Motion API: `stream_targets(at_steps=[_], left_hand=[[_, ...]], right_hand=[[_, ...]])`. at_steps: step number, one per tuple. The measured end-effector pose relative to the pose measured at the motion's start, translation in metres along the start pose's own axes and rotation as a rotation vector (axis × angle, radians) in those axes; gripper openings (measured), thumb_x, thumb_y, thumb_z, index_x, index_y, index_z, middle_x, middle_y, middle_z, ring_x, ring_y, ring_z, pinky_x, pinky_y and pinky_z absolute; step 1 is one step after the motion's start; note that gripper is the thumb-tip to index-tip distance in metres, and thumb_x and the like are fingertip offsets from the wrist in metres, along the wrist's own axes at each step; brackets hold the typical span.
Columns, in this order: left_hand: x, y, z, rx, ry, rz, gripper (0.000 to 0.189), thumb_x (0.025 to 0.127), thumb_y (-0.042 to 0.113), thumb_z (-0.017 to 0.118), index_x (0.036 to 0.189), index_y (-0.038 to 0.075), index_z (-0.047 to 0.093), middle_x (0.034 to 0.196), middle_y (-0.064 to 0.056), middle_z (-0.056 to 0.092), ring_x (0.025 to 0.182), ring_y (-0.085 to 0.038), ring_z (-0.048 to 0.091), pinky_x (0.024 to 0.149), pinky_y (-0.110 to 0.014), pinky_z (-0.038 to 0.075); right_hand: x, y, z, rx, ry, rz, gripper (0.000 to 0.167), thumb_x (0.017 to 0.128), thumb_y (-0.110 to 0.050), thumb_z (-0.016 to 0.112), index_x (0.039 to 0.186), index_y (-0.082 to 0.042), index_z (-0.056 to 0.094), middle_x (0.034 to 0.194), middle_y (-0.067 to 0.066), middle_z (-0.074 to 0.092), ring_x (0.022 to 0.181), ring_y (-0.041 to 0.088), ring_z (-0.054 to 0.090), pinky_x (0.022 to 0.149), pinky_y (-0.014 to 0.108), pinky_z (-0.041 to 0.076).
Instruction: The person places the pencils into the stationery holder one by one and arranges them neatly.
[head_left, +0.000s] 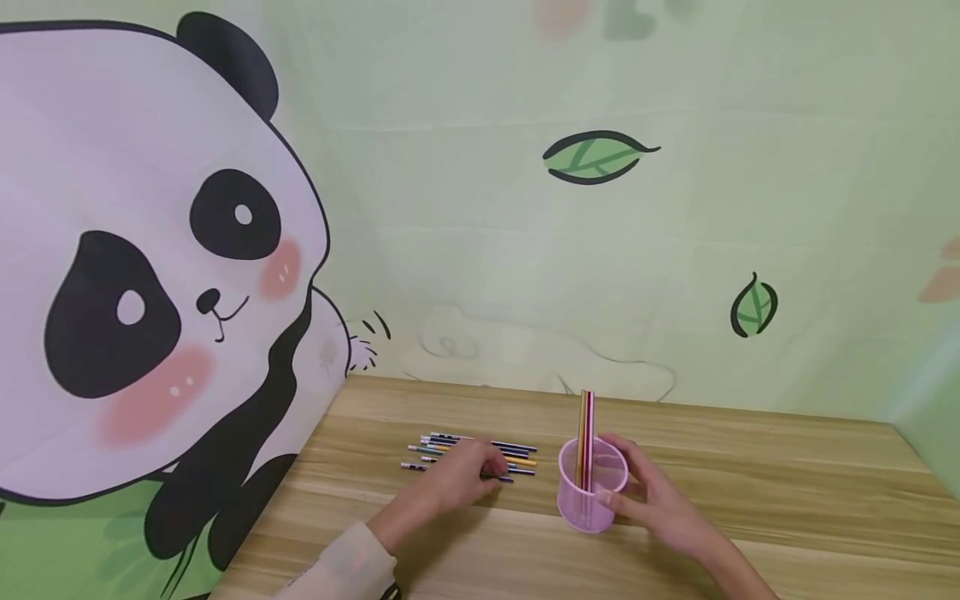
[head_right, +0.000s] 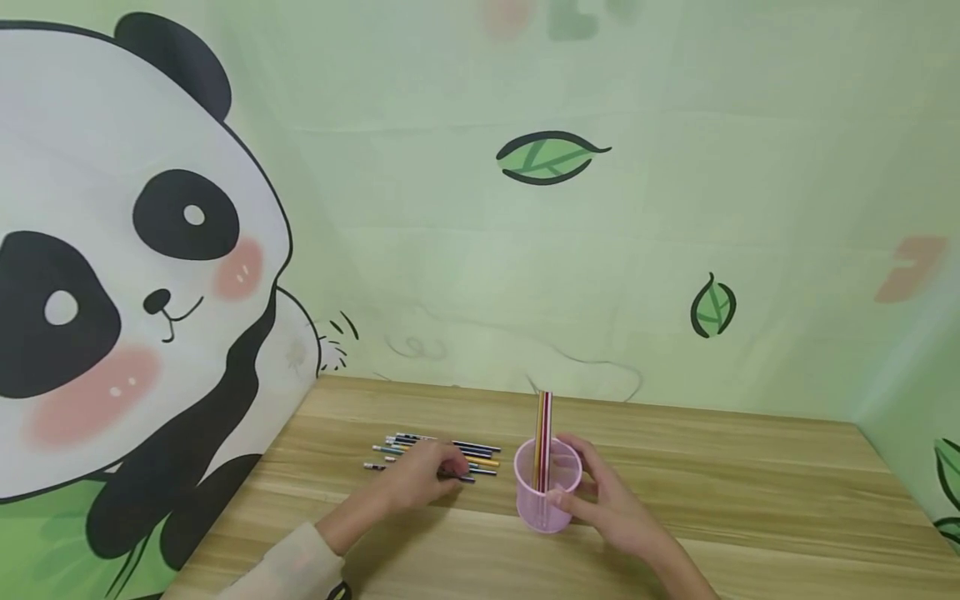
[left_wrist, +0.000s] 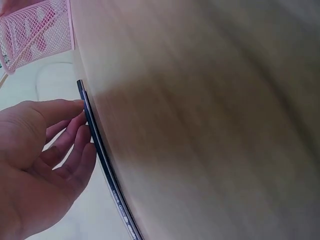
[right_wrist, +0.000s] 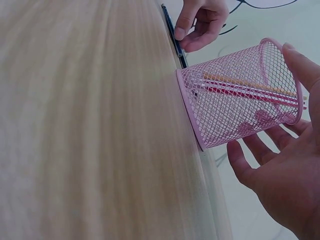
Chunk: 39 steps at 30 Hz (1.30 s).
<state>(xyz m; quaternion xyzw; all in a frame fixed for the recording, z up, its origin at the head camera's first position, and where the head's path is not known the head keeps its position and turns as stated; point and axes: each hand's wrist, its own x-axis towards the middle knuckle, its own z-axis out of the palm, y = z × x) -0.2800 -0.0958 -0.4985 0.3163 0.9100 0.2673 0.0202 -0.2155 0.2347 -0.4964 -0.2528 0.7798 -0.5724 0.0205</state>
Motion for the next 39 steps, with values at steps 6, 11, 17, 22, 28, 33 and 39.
stream_targets(at_steps=[6,11,17,22,28,33,39], left_hand=[[0.001,0.002,0.001,-0.022,-0.049,-0.014,0.014,0.090,-0.001,0.081,0.091,0.012,0.075,0.083,0.010,0.069,0.076,0.001,0.061,0.072,-0.018,0.055],[0.001,0.002,-0.001,-0.013,-0.064,-0.014,0.014,0.090,-0.001,0.081,0.089,0.012,0.075,0.080,0.010,0.066,0.074,0.001,0.059,0.070,-0.018,0.053],[0.001,0.005,-0.004,0.002,-0.116,-0.004,0.011,0.094,0.000,0.077,0.094,0.011,0.075,0.084,0.009,0.068,0.078,0.001,0.060,0.073,-0.019,0.054],[0.002,0.009,-0.011,0.042,-0.129,0.085,0.011,0.097,0.000,0.073,0.101,0.010,0.078,0.093,0.005,0.073,0.087,-0.001,0.063,0.079,-0.019,0.056],[0.004,0.023,-0.027,0.039,-0.092,0.113,0.016,0.101,0.004,0.070,0.114,0.009,0.078,0.101,0.005,0.068,0.092,-0.002,0.063,0.084,-0.020,0.056],[0.007,0.043,-0.040,0.016,-0.066,0.129,0.014,0.104,0.009,0.067,0.117,0.009,0.073,0.106,0.005,0.065,0.095,-0.004,0.061,0.085,-0.020,0.055],[0.017,0.056,-0.049,-0.089,-0.056,0.172,0.014,0.106,0.008,0.063,0.119,0.007,0.069,0.107,0.002,0.068,0.098,-0.005,0.064,0.082,-0.018,0.056]], right_hand=[[-0.001,0.001,-0.001,-0.003,-0.001,-0.002,0.074,0.099,-0.009,0.074,0.161,-0.007,0.034,0.154,0.026,0.048,0.137,0.056,0.048,0.107,0.061,0.049],[0.000,0.002,-0.001,0.000,-0.004,0.007,0.074,0.099,-0.010,0.074,0.161,-0.009,0.034,0.154,0.026,0.048,0.137,0.055,0.049,0.107,0.054,0.051],[0.000,0.001,0.000,0.006,-0.004,-0.001,0.075,0.099,-0.009,0.074,0.161,-0.006,0.033,0.154,0.027,0.048,0.136,0.056,0.050,0.106,0.050,0.053],[0.000,0.001,0.000,0.012,0.000,-0.007,0.074,0.099,-0.008,0.074,0.161,-0.006,0.034,0.154,0.028,0.048,0.134,0.058,0.050,0.103,0.043,0.054],[0.002,-0.002,0.002,0.004,-0.007,-0.047,0.072,0.099,-0.006,0.073,0.160,-0.002,0.034,0.152,0.029,0.049,0.134,0.057,0.049,0.104,0.054,0.053],[0.001,0.000,0.000,0.013,-0.007,-0.038,0.073,0.099,-0.006,0.072,0.160,-0.002,0.033,0.154,0.030,0.046,0.135,0.058,0.049,0.104,0.050,0.053],[0.001,0.001,-0.001,0.025,-0.005,-0.013,0.075,0.099,-0.007,0.073,0.161,-0.003,0.032,0.155,0.031,0.044,0.135,0.059,0.049,0.101,0.033,0.054]])
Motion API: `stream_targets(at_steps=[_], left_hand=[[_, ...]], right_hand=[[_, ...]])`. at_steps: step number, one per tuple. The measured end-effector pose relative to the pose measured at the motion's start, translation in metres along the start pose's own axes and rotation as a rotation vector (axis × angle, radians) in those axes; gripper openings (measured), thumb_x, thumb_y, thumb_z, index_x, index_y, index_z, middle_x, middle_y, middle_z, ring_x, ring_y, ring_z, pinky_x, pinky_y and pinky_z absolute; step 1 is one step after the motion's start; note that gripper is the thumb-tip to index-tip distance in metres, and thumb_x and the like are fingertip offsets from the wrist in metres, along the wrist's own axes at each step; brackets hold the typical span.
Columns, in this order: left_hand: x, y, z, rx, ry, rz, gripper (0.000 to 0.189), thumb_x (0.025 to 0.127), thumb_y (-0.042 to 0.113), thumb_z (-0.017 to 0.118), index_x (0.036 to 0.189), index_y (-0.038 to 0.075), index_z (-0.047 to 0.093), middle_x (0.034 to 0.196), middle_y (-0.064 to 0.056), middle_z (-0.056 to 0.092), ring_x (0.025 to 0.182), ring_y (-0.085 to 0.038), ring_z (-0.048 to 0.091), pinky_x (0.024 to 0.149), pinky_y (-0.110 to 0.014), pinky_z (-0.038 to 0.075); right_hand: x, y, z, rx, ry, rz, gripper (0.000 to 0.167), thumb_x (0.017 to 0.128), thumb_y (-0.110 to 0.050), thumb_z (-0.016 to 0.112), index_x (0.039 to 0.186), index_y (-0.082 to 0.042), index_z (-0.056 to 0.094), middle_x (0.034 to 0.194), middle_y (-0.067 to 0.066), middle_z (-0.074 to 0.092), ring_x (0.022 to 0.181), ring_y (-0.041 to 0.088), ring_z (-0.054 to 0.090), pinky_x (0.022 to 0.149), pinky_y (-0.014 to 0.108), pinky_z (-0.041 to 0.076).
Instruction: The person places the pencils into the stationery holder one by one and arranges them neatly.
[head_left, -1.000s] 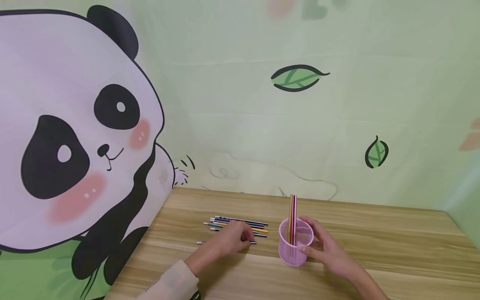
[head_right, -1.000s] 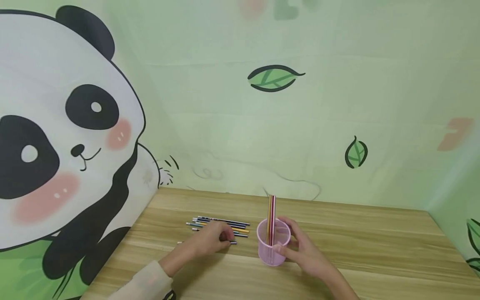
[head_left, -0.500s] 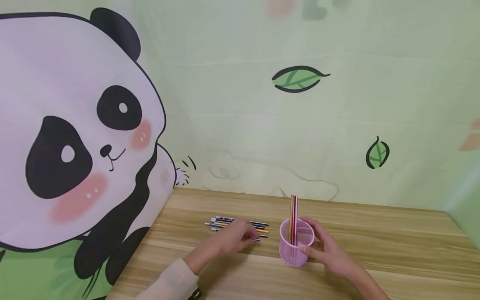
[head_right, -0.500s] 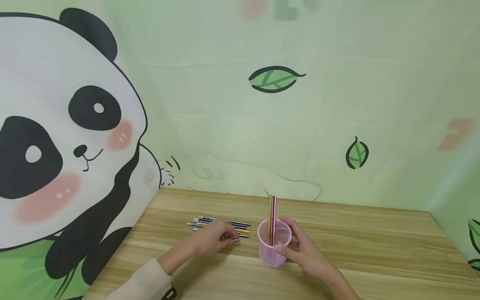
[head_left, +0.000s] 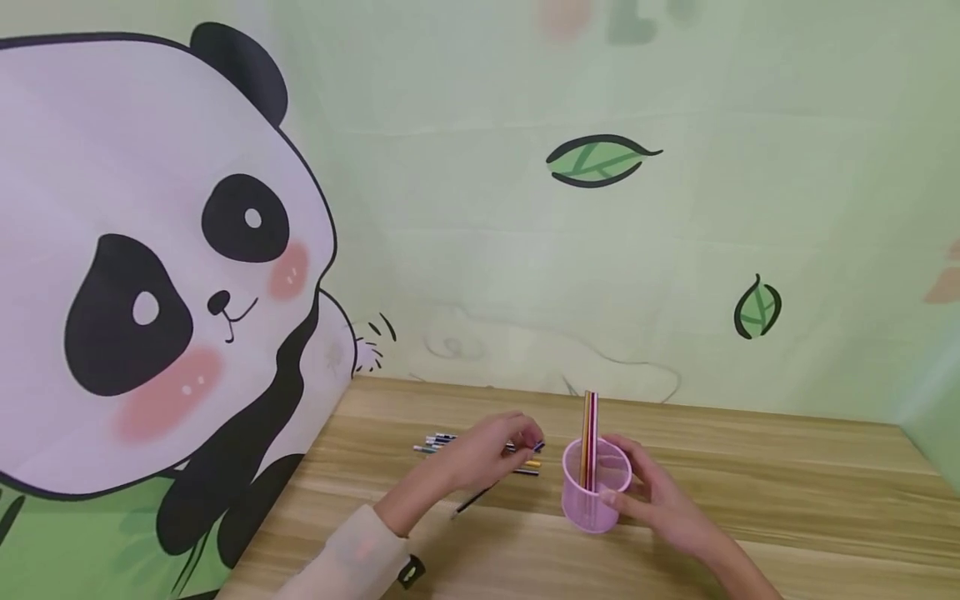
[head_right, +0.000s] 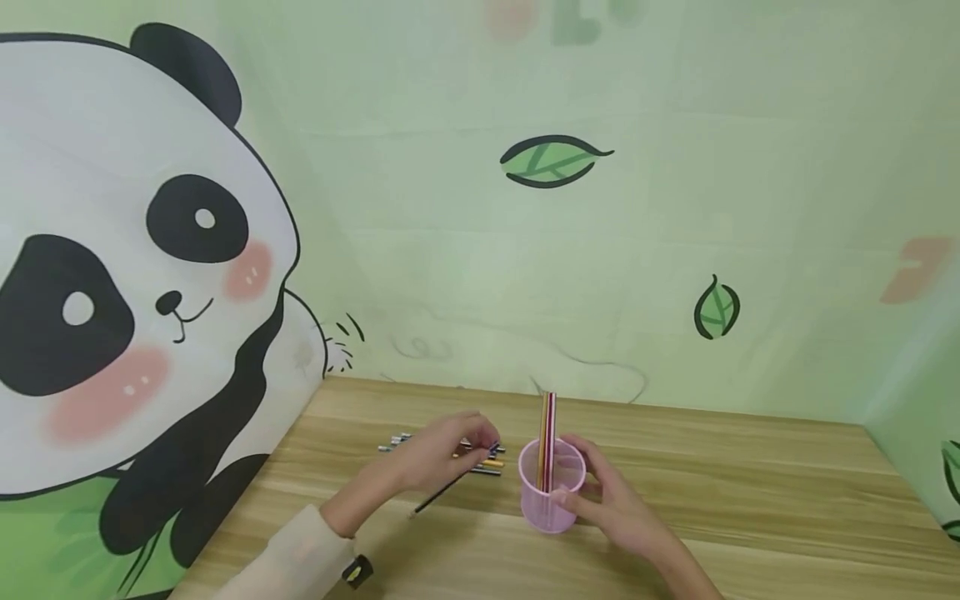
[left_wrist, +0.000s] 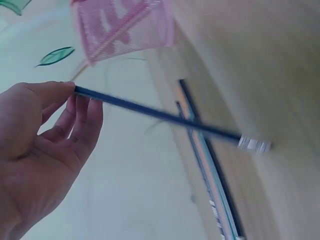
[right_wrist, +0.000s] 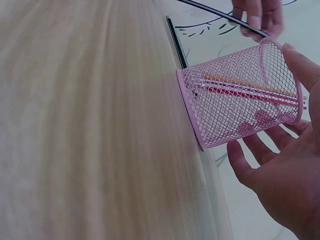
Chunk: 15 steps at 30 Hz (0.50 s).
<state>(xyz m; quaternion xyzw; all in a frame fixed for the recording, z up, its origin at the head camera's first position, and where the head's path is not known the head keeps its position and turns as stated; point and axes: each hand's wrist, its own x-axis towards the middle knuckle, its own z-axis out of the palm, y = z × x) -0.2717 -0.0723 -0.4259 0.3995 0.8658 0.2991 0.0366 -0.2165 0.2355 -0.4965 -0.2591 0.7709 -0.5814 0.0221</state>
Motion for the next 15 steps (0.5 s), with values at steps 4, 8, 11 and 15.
stream_targets(at_steps=[4,8,11,15], left_hand=[[0.007,0.012,-0.004,-0.079,0.012,0.023,0.013,0.107,0.009,0.063,0.120,0.009,0.067,0.105,0.004,0.068,0.098,-0.004,0.064,0.081,-0.018,0.057],[0.011,0.027,-0.009,-0.174,0.032,0.047,0.016,0.107,0.010,0.064,0.122,0.009,0.067,0.105,0.006,0.067,0.099,-0.005,0.063,0.082,-0.019,0.059],[0.013,0.038,-0.012,-0.226,0.061,0.084,0.017,0.105,0.010,0.067,0.122,0.009,0.068,0.106,0.005,0.067,0.099,-0.005,0.064,0.082,-0.021,0.060],[0.015,0.053,-0.016,-0.258,0.121,0.149,0.018,0.103,0.008,0.070,0.120,0.011,0.067,0.107,0.004,0.068,0.098,-0.006,0.064,0.082,-0.023,0.061]], right_hand=[[-0.001,0.000,0.000,0.006,0.000,0.021,0.075,0.099,-0.008,0.073,0.161,-0.004,0.032,0.156,0.032,0.043,0.134,0.060,0.049,0.100,0.032,0.054],[-0.001,0.002,0.000,0.003,0.001,0.018,0.074,0.099,-0.009,0.073,0.161,-0.005,0.033,0.157,0.031,0.043,0.135,0.059,0.049,0.102,0.035,0.054],[-0.001,0.003,0.000,0.007,0.001,0.009,0.074,0.099,-0.008,0.073,0.161,-0.005,0.033,0.157,0.030,0.043,0.137,0.059,0.047,0.104,0.036,0.054],[0.000,0.002,0.000,0.014,0.001,0.000,0.073,0.099,-0.007,0.072,0.161,-0.004,0.033,0.158,0.029,0.043,0.138,0.058,0.046,0.104,0.037,0.054]])
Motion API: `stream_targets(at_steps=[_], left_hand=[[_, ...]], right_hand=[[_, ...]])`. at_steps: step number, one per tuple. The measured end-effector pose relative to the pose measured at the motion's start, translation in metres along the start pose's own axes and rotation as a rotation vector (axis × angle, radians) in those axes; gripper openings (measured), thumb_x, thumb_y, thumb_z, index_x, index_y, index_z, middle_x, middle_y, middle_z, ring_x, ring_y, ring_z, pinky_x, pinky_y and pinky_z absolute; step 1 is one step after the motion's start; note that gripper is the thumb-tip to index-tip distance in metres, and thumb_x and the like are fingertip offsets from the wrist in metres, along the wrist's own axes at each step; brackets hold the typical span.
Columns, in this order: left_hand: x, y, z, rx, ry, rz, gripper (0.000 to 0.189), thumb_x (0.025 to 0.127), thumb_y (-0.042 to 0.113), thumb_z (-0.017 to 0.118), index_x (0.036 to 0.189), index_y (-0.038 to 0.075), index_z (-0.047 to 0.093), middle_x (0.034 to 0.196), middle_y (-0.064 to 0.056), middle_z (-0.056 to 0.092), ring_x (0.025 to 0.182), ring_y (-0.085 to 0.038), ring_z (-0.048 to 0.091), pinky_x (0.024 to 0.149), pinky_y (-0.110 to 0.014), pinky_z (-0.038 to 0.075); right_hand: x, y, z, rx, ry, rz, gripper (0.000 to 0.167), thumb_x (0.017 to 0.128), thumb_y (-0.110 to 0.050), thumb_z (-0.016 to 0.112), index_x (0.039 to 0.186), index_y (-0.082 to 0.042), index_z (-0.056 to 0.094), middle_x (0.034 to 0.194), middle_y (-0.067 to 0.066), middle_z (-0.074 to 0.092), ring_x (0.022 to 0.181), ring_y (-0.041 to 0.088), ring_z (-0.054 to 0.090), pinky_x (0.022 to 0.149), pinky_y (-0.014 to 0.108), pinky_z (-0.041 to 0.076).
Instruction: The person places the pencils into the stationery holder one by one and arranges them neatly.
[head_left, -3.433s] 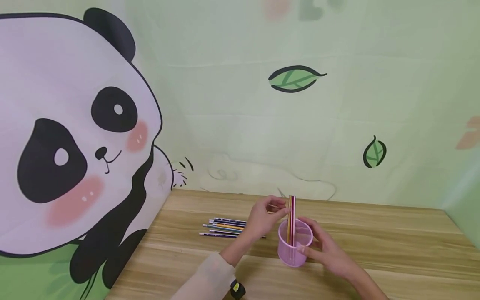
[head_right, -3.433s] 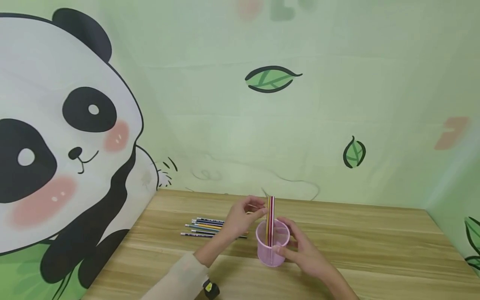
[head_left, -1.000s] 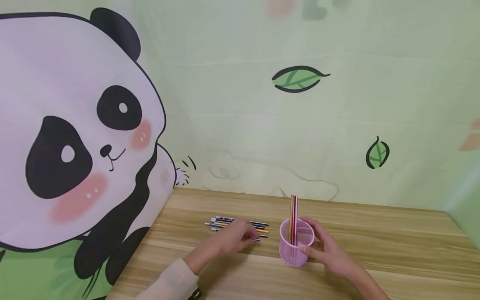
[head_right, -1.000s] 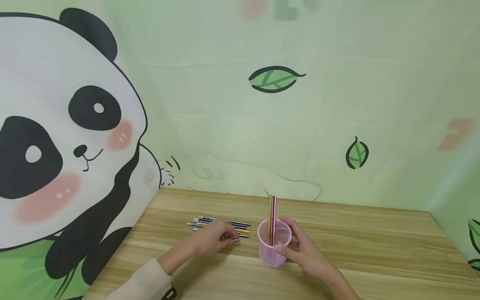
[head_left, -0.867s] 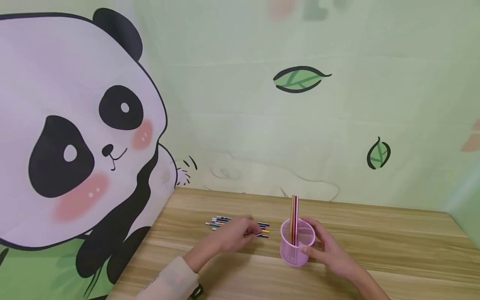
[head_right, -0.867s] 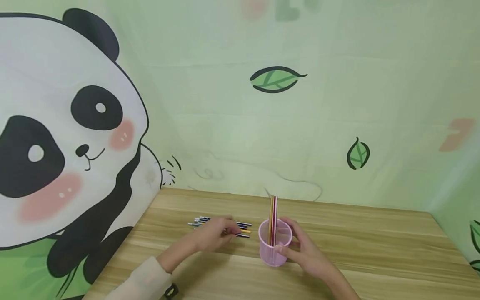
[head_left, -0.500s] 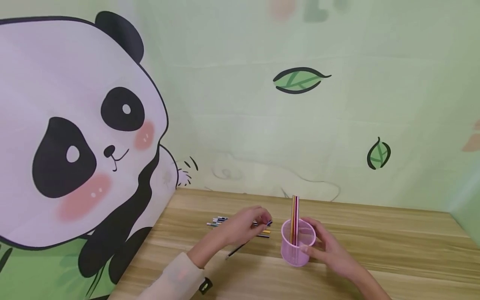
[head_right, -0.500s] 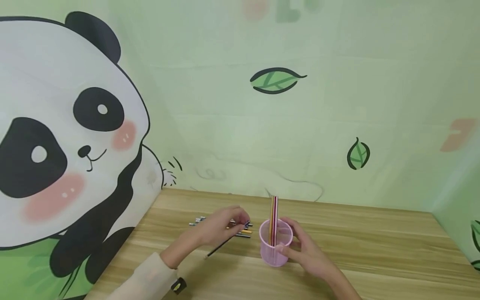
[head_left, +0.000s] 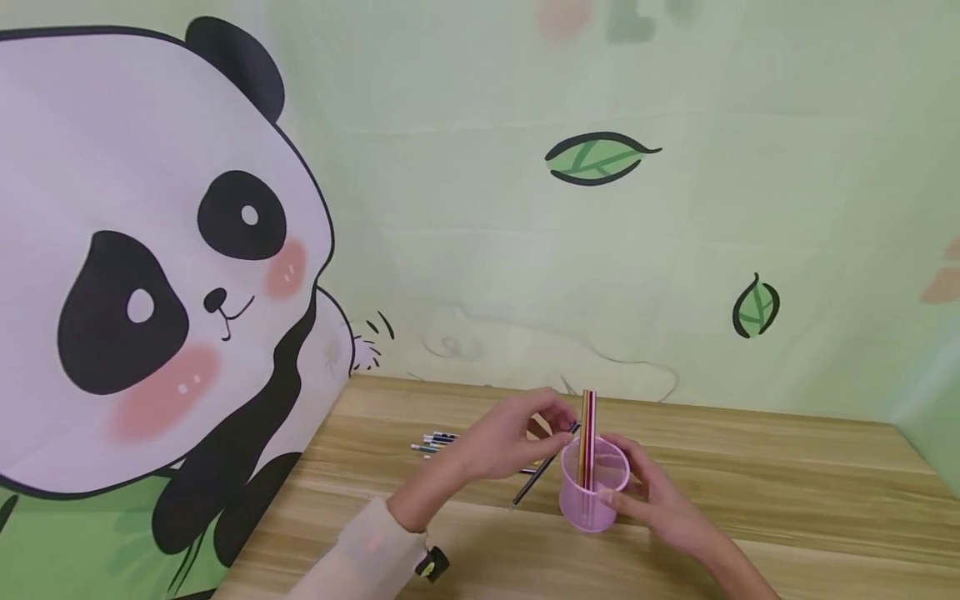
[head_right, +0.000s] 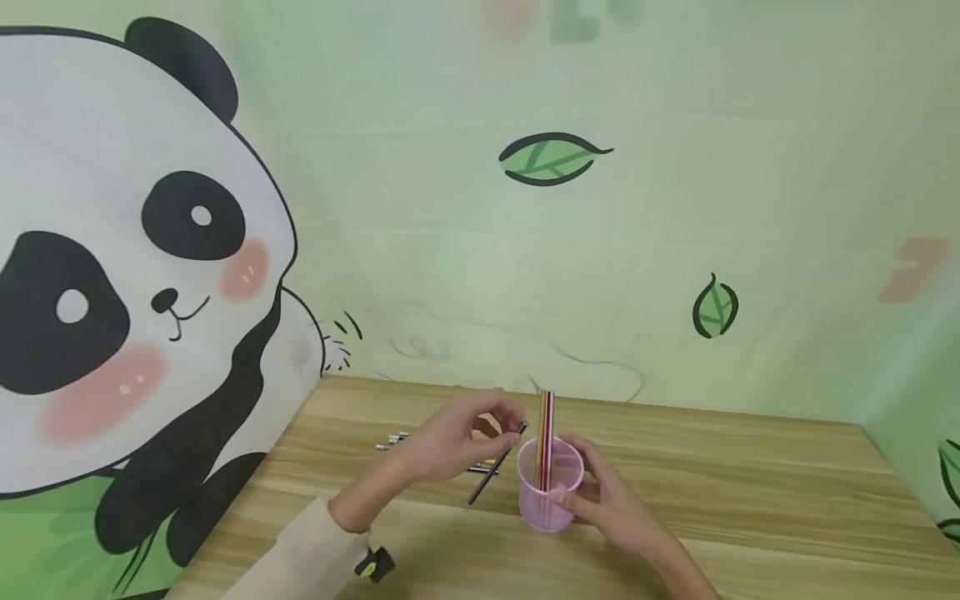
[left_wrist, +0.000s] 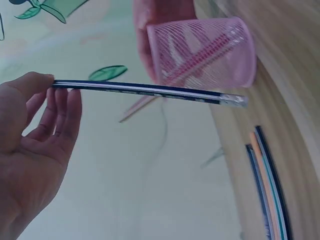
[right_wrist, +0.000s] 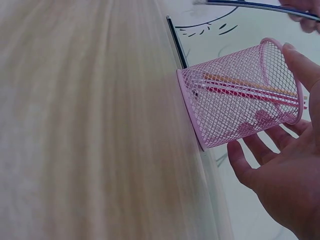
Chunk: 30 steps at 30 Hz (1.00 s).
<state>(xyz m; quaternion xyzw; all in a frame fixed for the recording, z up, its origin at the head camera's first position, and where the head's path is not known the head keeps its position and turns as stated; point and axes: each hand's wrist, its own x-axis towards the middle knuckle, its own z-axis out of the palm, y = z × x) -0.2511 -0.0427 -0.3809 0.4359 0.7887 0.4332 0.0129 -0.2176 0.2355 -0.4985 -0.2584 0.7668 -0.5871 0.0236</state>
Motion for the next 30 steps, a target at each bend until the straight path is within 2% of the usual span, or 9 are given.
stream_targets(at_steps=[3,7,13,18,21,27,30], left_hand=[[0.005,0.010,-0.001,-0.039,0.052,0.052,0.019,0.102,0.006,0.071,0.119,0.011,0.067,0.107,0.003,0.068,0.097,-0.007,0.065,0.082,-0.025,0.062],[0.011,0.020,-0.003,-0.099,0.139,0.093,0.018,0.101,0.007,0.072,0.119,0.010,0.068,0.107,0.000,0.070,0.097,-0.009,0.066,0.083,-0.028,0.063],[0.018,0.025,-0.004,-0.176,0.283,0.114,0.018,0.101,0.010,0.074,0.117,0.010,0.068,0.108,-0.002,0.071,0.099,-0.013,0.068,0.084,-0.032,0.064],[0.024,0.022,0.000,-0.212,0.342,0.108,0.016,0.102,0.013,0.073,0.117,0.011,0.067,0.105,-0.002,0.071,0.099,-0.013,0.069,0.084,-0.034,0.064],[0.027,0.018,0.004,-0.225,0.361,0.090,0.016,0.102,0.012,0.073,0.117,0.011,0.067,0.104,-0.003,0.070,0.098,-0.012,0.068,0.083,-0.034,0.064],[0.029,0.001,0.018,-0.267,0.385,0.041,0.018,0.102,0.012,0.073,0.119,0.011,0.067,0.102,-0.004,0.071,0.097,-0.012,0.069,0.082,-0.033,0.064],[0.031,-0.010,0.028,-0.286,0.389,0.014,0.018,0.102,0.013,0.073,0.119,0.012,0.067,0.101,-0.003,0.071,0.095,-0.011,0.070,0.081,-0.032,0.064]], right_hand=[[0.001,-0.002,0.000,-0.008,0.001,-0.011,0.073,0.100,-0.007,0.072,0.161,-0.004,0.033,0.157,0.029,0.043,0.138,0.057,0.046,0.105,0.047,0.054],[0.001,-0.003,0.000,-0.027,0.004,-0.025,0.072,0.100,-0.007,0.072,0.160,-0.002,0.033,0.156,0.030,0.044,0.137,0.057,0.047,0.105,0.065,0.049],[0.001,0.000,0.000,-0.037,0.008,-0.005,0.072,0.100,-0.008,0.073,0.161,-0.006,0.035,0.156,0.027,0.046,0.139,0.054,0.048,0.107,0.064,0.048],[0.001,0.003,-0.001,-0.037,0.004,0.007,0.074,0.100,-0.010,0.073,0.161,-0.005,0.033,0.157,0.027,0.045,0.140,0.055,0.046,0.107,0.065,0.048],[0.001,0.003,-0.001,-0.037,0.003,0.016,0.074,0.100,-0.011,0.074,0.162,-0.005,0.033,0.157,0.028,0.045,0.139,0.056,0.047,0.107,0.059,0.050],[0.000,0.003,-0.001,-0.001,-0.007,0.024,0.074,0.100,-0.009,0.073,0.162,-0.007,0.032,0.157,0.029,0.044,0.136,0.057,0.049,0.102,0.033,0.054],[0.001,0.002,0.000,0.002,-0.003,0.024,0.074,0.100,-0.008,0.073,0.162,-0.006,0.033,0.156,0.029,0.044,0.136,0.057,0.049,0.101,0.031,0.053]])
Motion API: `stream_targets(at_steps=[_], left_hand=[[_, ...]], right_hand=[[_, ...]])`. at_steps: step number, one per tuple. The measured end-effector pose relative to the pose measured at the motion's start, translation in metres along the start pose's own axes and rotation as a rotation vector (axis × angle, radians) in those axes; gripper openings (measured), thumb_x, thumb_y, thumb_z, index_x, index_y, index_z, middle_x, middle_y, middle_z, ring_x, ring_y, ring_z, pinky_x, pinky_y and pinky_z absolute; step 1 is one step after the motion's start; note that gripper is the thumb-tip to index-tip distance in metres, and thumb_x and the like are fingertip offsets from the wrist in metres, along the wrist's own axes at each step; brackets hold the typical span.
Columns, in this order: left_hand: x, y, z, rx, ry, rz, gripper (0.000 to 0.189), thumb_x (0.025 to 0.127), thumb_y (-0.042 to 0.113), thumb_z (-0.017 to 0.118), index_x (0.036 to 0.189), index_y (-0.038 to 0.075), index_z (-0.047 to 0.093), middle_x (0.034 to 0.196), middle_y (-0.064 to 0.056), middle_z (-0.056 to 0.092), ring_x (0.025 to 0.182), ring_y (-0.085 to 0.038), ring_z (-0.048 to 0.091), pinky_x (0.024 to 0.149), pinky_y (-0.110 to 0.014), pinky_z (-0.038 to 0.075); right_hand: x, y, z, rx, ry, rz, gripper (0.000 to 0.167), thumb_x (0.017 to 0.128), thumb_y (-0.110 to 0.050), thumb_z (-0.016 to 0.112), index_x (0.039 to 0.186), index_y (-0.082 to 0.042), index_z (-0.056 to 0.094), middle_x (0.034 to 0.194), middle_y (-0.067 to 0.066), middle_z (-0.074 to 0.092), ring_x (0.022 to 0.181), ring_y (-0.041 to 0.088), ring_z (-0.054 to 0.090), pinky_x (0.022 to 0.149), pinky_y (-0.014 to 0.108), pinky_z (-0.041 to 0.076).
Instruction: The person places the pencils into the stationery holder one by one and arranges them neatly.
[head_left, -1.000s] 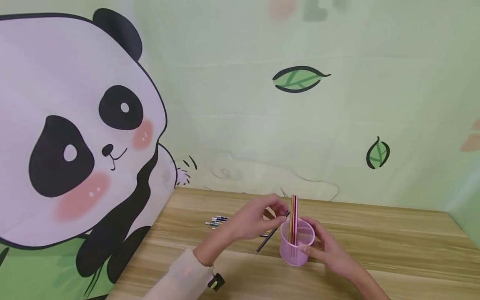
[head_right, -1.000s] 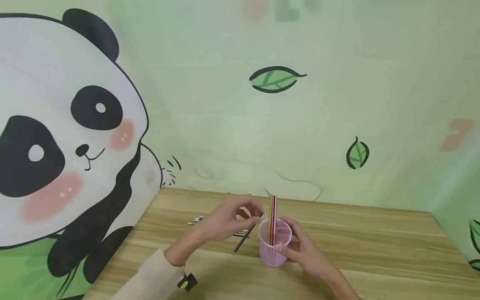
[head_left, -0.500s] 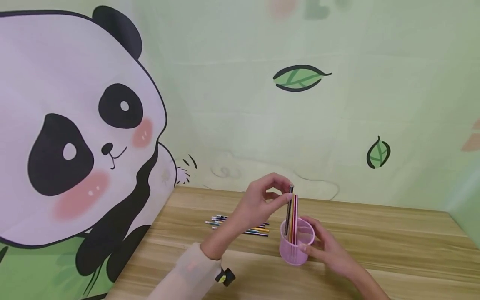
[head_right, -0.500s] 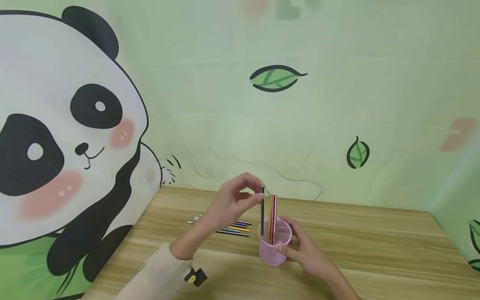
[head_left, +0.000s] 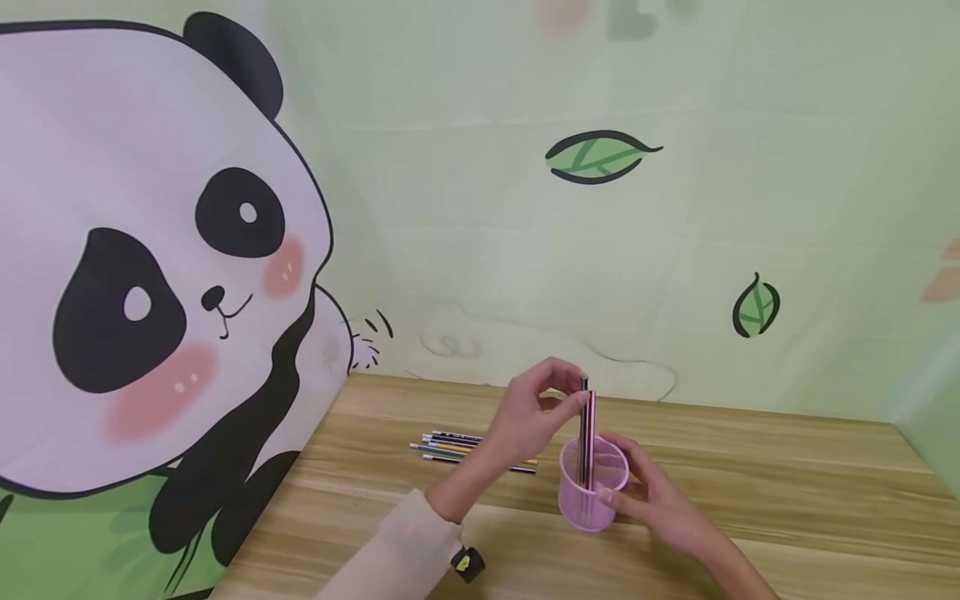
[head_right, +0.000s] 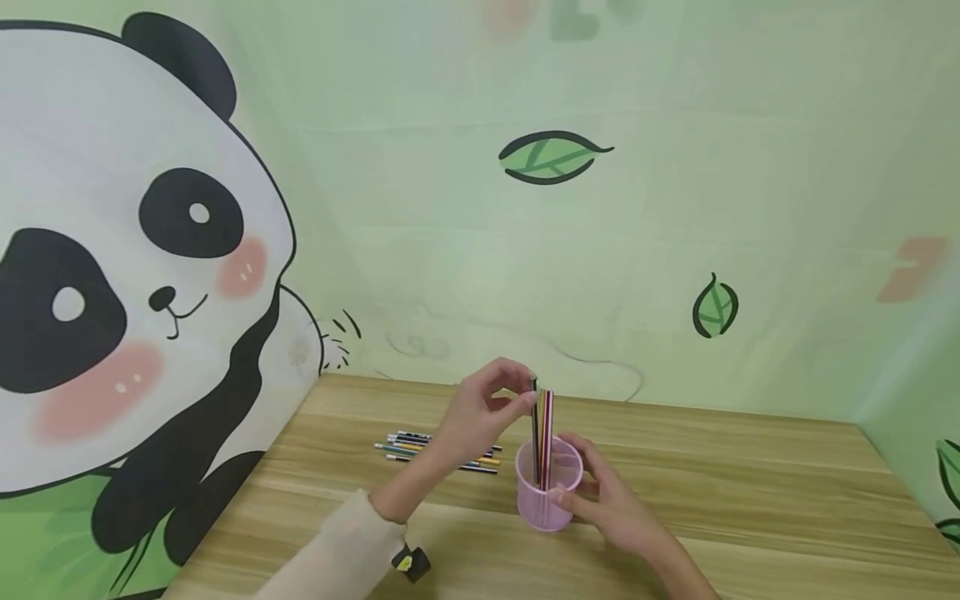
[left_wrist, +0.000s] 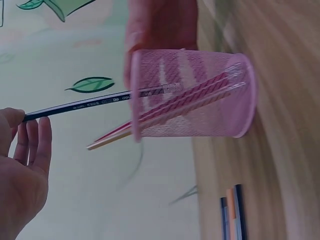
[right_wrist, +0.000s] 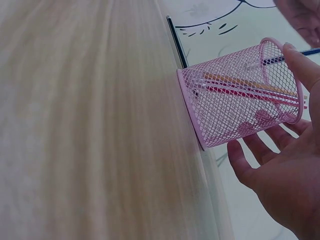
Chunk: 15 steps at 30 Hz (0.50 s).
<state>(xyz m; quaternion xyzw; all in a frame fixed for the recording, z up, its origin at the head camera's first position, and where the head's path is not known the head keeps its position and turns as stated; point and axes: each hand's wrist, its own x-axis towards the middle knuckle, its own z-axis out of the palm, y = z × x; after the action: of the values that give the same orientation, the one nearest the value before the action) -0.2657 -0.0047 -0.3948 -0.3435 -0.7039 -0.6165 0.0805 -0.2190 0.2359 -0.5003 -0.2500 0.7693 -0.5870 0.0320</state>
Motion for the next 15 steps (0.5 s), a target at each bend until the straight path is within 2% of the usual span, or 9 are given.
stream_targets(at_steps=[4,9,13,15], left_hand=[[-0.003,-0.015,0.009,-0.003,0.009,-0.048,0.017,0.102,0.012,0.073,0.118,0.011,0.067,0.099,-0.001,0.071,0.093,-0.009,0.069,0.079,-0.031,0.064],[-0.005,-0.029,0.015,0.004,0.001,-0.085,0.017,0.101,0.009,0.073,0.117,0.011,0.067,0.098,0.000,0.071,0.092,-0.009,0.068,0.078,-0.031,0.064],[-0.004,-0.036,0.018,0.011,0.004,-0.103,0.017,0.101,0.011,0.073,0.117,0.012,0.068,0.099,0.001,0.071,0.092,-0.009,0.068,0.078,-0.030,0.064],[-0.003,-0.038,0.018,0.016,0.013,-0.118,0.017,0.101,0.012,0.073,0.118,0.012,0.068,0.099,0.002,0.071,0.092,-0.009,0.068,0.078,-0.030,0.063]], right_hand=[[0.000,-0.001,0.000,-0.024,0.006,-0.006,0.075,0.100,-0.009,0.073,0.161,-0.004,0.032,0.155,0.029,0.046,0.136,0.056,0.049,0.102,0.033,0.054],[0.000,0.000,0.000,-0.039,0.008,-0.021,0.074,0.099,-0.008,0.073,0.161,-0.002,0.033,0.155,0.028,0.047,0.137,0.055,0.048,0.105,0.046,0.054],[-0.001,-0.001,-0.001,-0.040,0.006,-0.017,0.073,0.100,-0.009,0.073,0.161,-0.004,0.033,0.156,0.027,0.046,0.138,0.053,0.048,0.107,0.055,0.052],[-0.001,-0.002,-0.001,-0.044,0.005,-0.022,0.073,0.100,-0.009,0.073,0.161,-0.003,0.032,0.156,0.028,0.046,0.138,0.053,0.048,0.107,0.054,0.052]])
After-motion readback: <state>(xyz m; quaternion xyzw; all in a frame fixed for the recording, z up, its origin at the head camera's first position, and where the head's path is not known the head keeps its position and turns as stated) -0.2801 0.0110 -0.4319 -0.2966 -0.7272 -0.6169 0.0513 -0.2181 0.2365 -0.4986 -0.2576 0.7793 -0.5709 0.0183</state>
